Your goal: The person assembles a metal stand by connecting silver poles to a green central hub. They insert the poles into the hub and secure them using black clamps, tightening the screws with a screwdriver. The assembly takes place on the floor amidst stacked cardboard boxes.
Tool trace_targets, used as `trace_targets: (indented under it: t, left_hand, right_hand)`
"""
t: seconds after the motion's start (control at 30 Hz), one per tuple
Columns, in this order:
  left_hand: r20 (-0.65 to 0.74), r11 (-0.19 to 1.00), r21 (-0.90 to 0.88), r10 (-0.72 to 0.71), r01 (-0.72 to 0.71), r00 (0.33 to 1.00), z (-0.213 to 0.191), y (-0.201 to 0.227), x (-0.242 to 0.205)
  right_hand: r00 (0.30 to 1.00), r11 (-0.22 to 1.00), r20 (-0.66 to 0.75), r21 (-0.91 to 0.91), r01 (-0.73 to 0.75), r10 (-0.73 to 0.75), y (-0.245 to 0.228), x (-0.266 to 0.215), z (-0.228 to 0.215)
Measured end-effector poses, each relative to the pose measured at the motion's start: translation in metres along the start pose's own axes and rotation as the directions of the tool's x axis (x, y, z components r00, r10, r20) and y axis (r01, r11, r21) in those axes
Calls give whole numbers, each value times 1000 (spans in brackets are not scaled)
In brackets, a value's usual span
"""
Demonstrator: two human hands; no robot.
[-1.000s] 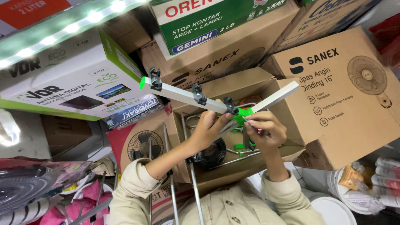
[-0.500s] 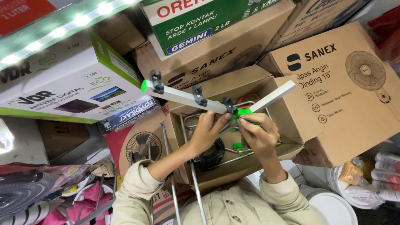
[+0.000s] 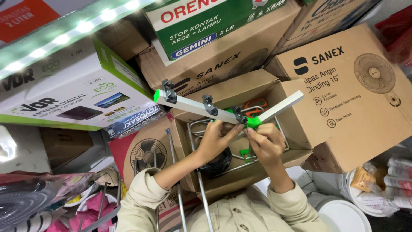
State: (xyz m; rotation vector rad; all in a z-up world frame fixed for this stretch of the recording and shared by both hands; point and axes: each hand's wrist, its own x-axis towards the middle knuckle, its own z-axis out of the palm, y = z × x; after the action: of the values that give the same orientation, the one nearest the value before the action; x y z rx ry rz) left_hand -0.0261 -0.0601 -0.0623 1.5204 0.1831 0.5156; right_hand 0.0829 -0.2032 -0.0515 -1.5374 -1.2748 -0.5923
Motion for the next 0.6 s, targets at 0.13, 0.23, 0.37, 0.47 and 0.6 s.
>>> trace_targets:
  t: [0.13,0.23,0.37,0.47,0.6]
  left_hand:
    - [14,1000,-3,-12,12,1000,-3,-1,-4]
    - [-10,996,5,-89,89,996,-5,-1,-3]
    - [16,989,-72,-125,126,992,-2,-1,0]
    - [33,991,-55,-121,123,992,-1,0,2]
    - [55,988,-77,-129,133,990,-3,2,2]
  right_hand:
    - [998,997,5,27,-70,70,-6,-1,0]
    - [995,994,26,30,-102,101,-8,2,1]
    - [935,931,110,110,-348,336,-3,6,-5]
    - [918,918,170,115,-380,359,0,8,-12]
    - [880,875,299,209,-437,368,5,15,-25]
